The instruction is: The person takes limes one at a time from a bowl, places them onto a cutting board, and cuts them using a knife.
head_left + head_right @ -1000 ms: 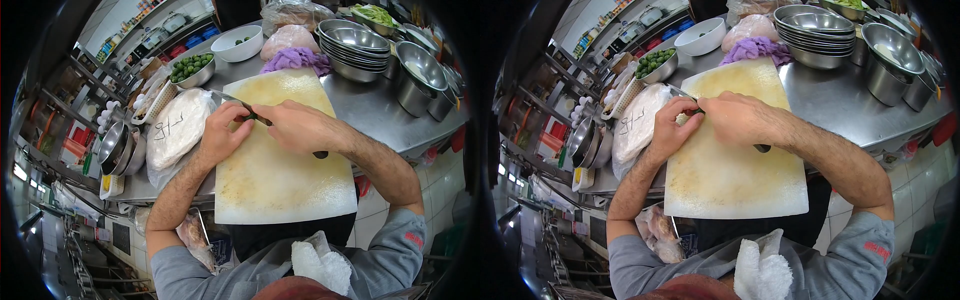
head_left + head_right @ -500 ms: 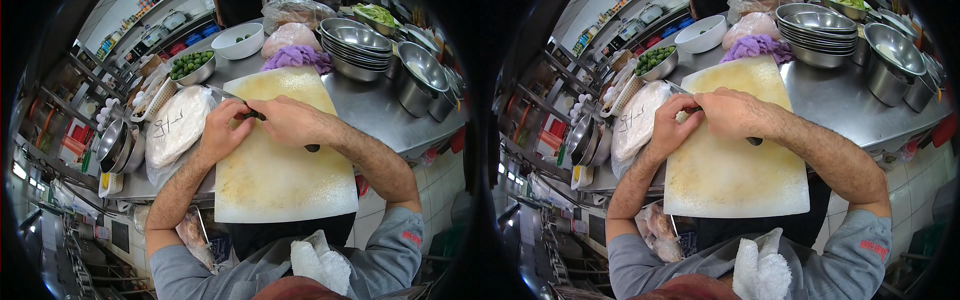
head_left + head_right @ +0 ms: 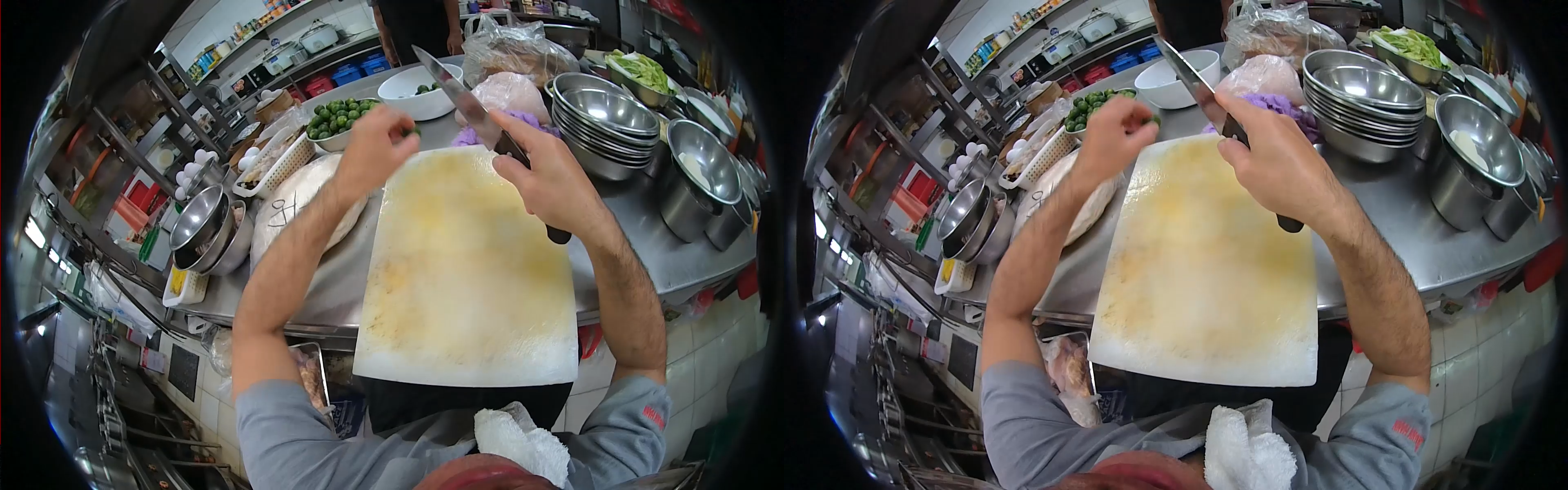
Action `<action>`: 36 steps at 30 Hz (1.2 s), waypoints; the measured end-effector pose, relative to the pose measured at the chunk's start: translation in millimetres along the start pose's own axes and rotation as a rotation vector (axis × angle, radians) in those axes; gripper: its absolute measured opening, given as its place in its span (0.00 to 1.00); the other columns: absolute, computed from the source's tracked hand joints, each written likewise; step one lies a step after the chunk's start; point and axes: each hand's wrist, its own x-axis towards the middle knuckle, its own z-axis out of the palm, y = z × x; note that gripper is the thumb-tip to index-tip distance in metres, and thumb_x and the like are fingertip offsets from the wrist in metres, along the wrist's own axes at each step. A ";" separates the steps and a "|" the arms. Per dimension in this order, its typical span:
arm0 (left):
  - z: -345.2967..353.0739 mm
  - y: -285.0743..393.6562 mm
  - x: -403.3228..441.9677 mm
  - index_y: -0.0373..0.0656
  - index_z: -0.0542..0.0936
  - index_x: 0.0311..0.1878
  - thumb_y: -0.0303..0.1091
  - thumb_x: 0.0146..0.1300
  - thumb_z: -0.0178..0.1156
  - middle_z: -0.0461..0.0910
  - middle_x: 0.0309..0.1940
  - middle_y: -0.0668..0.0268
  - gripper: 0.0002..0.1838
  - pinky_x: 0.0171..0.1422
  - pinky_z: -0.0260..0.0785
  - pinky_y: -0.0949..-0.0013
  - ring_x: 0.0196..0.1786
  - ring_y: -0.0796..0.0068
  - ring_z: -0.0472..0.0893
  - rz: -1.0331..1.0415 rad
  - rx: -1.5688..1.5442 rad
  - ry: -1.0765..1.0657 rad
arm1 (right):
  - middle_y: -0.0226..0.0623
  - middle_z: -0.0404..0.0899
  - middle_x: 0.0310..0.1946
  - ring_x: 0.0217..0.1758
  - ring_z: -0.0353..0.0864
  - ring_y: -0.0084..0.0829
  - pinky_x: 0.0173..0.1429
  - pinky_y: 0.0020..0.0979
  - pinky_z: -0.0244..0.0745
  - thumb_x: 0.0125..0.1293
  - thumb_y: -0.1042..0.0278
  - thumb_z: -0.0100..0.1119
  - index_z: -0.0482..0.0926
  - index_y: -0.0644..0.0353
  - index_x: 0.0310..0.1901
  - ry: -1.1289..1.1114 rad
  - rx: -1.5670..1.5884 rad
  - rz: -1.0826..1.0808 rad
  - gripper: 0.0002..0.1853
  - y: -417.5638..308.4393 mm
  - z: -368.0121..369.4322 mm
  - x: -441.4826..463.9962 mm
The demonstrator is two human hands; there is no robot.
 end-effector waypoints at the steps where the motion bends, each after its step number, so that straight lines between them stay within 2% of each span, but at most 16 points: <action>1: 1.3 -10.8 19.0 0.36 0.82 0.40 0.34 0.54 0.68 0.81 0.33 0.59 0.13 0.42 0.75 0.68 0.35 0.69 0.81 -0.033 0.069 0.023 | 0.57 0.81 0.46 0.49 0.82 0.50 0.54 0.41 0.74 0.65 0.72 0.56 0.66 0.67 0.66 0.041 -0.012 -0.098 0.28 9.1 1.5 1.9; 5: 24.9 -58.8 80.4 0.36 0.83 0.42 0.37 0.54 0.67 0.83 0.35 0.58 0.15 0.44 0.76 0.65 0.37 0.66 0.83 -0.113 0.105 0.158 | 0.58 0.81 0.48 0.52 0.81 0.52 0.57 0.42 0.72 0.65 0.72 0.56 0.66 0.69 0.66 0.111 -0.046 -0.250 0.28 15.0 4.1 4.0; 7: 42.8 -79.5 96.7 0.38 0.83 0.45 0.39 0.56 0.67 0.83 0.42 0.55 0.17 0.51 0.75 0.62 0.45 0.60 0.83 -0.172 0.195 0.167 | 0.60 0.80 0.49 0.54 0.80 0.54 0.59 0.42 0.72 0.65 0.72 0.56 0.65 0.70 0.66 0.044 -0.042 -0.134 0.28 8.8 2.6 1.5; 8: 53.7 -91.2 99.9 0.38 0.83 0.45 0.39 0.56 0.67 0.83 0.42 0.55 0.17 0.51 0.75 0.62 0.45 0.60 0.83 -0.179 0.198 0.175 | 0.61 0.79 0.50 0.55 0.79 0.55 0.60 0.42 0.71 0.65 0.72 0.56 0.65 0.70 0.66 0.013 -0.042 -0.076 0.28 7.1 2.6 1.5; 11: 65.6 -92.9 99.5 0.46 0.83 0.51 0.45 0.61 0.63 0.81 0.49 0.54 0.19 0.63 0.69 0.53 0.58 0.55 0.77 -0.278 0.355 0.049 | 0.62 0.79 0.48 0.54 0.79 0.56 0.58 0.43 0.71 0.65 0.73 0.56 0.65 0.70 0.66 0.022 -0.063 -0.087 0.28 8.7 3.1 1.8; 14: 29.4 -98.4 95.5 0.46 0.83 0.51 0.43 0.63 0.60 0.78 0.55 0.57 0.17 0.63 0.68 0.47 0.59 0.54 0.77 -0.344 0.400 -0.020 | 0.62 0.79 0.46 0.52 0.79 0.56 0.57 0.44 0.72 0.65 0.73 0.57 0.65 0.70 0.66 0.024 -0.081 -0.125 0.28 8.6 1.5 1.1; 16: -0.4 -122.6 87.5 0.45 0.84 0.50 0.39 0.62 0.59 0.80 0.53 0.58 0.16 0.62 0.70 0.50 0.58 0.55 0.79 -0.475 0.543 -0.037 | 0.61 0.80 0.46 0.51 0.79 0.56 0.56 0.44 0.72 0.65 0.73 0.57 0.66 0.70 0.65 0.029 -0.075 -0.127 0.27 6.9 3.7 0.0; 18: -31.1 -160.5 70.9 0.46 0.85 0.48 0.42 0.61 0.60 0.83 0.49 0.54 0.16 0.60 0.73 0.55 0.54 0.56 0.81 -0.513 0.592 -0.074 | 0.60 0.80 0.45 0.51 0.79 0.56 0.55 0.45 0.72 0.65 0.73 0.57 0.66 0.70 0.65 0.045 -0.069 -0.137 0.27 5.1 3.9 -0.3; 21: -53.2 -192.6 40.1 0.42 0.84 0.49 0.42 0.58 0.65 0.85 0.47 0.53 0.19 0.59 0.74 0.58 0.52 0.57 0.83 -0.593 0.609 -0.103 | 0.59 0.81 0.45 0.50 0.79 0.56 0.55 0.45 0.72 0.64 0.73 0.57 0.67 0.70 0.64 0.012 -0.114 -0.125 0.26 3.2 5.8 -2.1; 26: -47.7 -202.4 13.2 0.40 0.85 0.46 0.40 0.52 0.72 0.85 0.45 0.54 0.20 0.57 0.74 0.60 0.51 0.57 0.84 -0.645 0.387 0.000 | 0.58 0.81 0.44 0.51 0.80 0.54 0.55 0.45 0.73 0.64 0.73 0.57 0.68 0.69 0.64 -0.026 -0.146 -0.114 0.26 7.9 12.1 -2.5; 28: -46.6 -197.0 14.9 0.41 0.85 0.46 0.40 0.53 0.72 0.85 0.44 0.55 0.19 0.55 0.74 0.59 0.50 0.58 0.84 -0.594 0.429 0.004 | 0.58 0.81 0.44 0.51 0.80 0.54 0.55 0.45 0.73 0.65 0.72 0.56 0.68 0.69 0.64 -0.009 -0.164 -0.139 0.26 15.0 15.9 -2.0; 30: -45.0 -200.4 15.8 0.41 0.85 0.45 0.41 0.53 0.72 0.86 0.43 0.55 0.19 0.53 0.74 0.59 0.50 0.59 0.84 -0.646 0.392 0.042 | 0.58 0.81 0.44 0.51 0.80 0.54 0.55 0.45 0.73 0.65 0.72 0.56 0.67 0.69 0.64 0.007 -0.182 -0.164 0.26 14.7 13.5 -2.1; 32: -44.3 -199.0 19.9 0.41 0.84 0.48 0.39 0.55 0.71 0.86 0.42 0.59 0.19 0.51 0.73 0.60 0.47 0.62 0.84 -0.630 0.347 0.061 | 0.58 0.81 0.44 0.50 0.80 0.55 0.54 0.47 0.73 0.65 0.72 0.54 0.66 0.67 0.65 -0.056 -0.184 -0.069 0.26 9.8 11.5 -1.7; 34: -44.2 -192.8 23.9 0.43 0.82 0.53 0.37 0.60 0.68 0.85 0.42 0.64 0.18 0.50 0.73 0.63 0.45 0.68 0.83 -0.530 -0.351 0.184 | 0.58 0.81 0.43 0.50 0.80 0.55 0.53 0.48 0.72 0.65 0.73 0.54 0.67 0.67 0.63 -0.055 -0.196 -0.074 0.24 8.2 9.6 -1.6; 35: -51.8 -145.6 28.4 0.41 0.78 0.59 0.34 0.64 0.66 0.81 0.45 0.68 0.20 0.53 0.72 0.66 0.48 0.72 0.81 -0.641 -0.548 0.144 | 0.58 0.81 0.42 0.49 0.80 0.55 0.52 0.49 0.72 0.65 0.73 0.54 0.67 0.66 0.62 -0.061 -0.203 -0.080 0.23 7.9 9.2 -2.2; 36: -51.7 -124.1 25.9 0.41 0.78 0.59 0.34 0.64 0.66 0.81 0.45 0.68 0.20 0.53 0.72 0.66 0.48 0.72 0.81 -0.643 -0.545 0.138 | 0.58 0.81 0.42 0.49 0.80 0.55 0.52 0.49 0.72 0.65 0.73 0.54 0.67 0.66 0.62 -0.060 -0.197 -0.076 0.23 8.0 8.8 -2.7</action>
